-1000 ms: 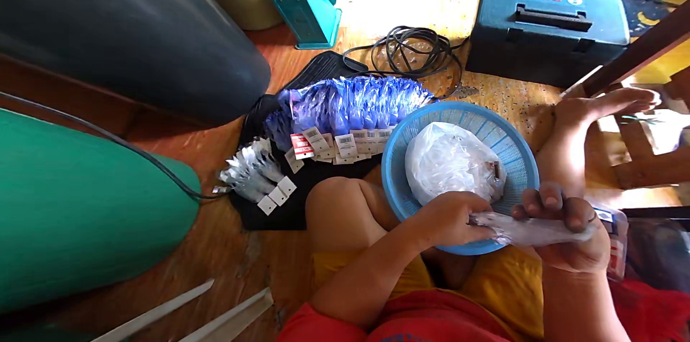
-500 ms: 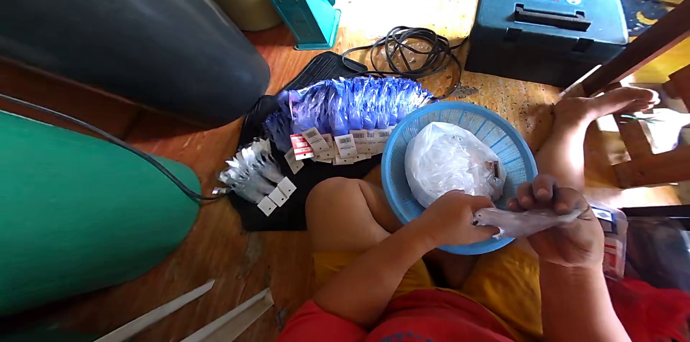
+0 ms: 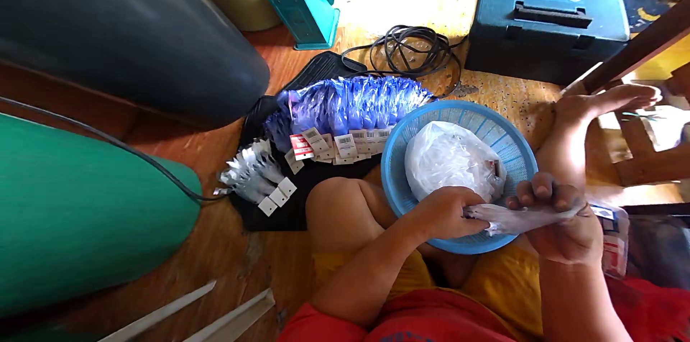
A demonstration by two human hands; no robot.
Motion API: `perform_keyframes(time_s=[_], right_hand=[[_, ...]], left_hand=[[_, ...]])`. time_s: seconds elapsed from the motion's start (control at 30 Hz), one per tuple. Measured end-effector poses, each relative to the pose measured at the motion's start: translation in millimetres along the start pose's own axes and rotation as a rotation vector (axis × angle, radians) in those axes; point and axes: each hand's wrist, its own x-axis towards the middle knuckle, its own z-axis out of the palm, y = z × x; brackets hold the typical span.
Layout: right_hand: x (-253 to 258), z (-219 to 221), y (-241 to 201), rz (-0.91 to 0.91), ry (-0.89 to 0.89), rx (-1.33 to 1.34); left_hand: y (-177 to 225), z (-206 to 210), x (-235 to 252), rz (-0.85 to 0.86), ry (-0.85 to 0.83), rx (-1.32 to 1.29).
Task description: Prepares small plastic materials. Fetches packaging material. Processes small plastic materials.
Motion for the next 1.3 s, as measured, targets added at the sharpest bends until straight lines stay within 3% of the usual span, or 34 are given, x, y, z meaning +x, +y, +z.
perform_keyframes(time_s=[0.6, 0.9, 1.07, 1.2, 1.3], right_hand=[[-1.7, -2.2, 2.0, -0.013, 0.008, 0.029], [-0.2, 1.3, 3.1, -0.033, -0.028, 0.032], [-1.5, -1.0, 2.5, -0.021, 0.002, 0.019], [0.2, 2.6, 4.5, -0.029, 0.037, 0.002], [2.6, 6.6, 7.8, -0.021, 0.060, -0.033]], left_hand=[[-7.0, 1.8, 0.1, -0.004, -0.006, -0.193], [4.4, 12.4, 6.1, -0.047, -0.100, -0.093], [-6.1, 15.6, 5.5, 0.062, -0.016, -0.071], [-17.4, 19.4, 6.7, 0.179, -0.024, -0.316], [-26.5, 31.0, 8.6, 0.132, -0.036, -0.473]])
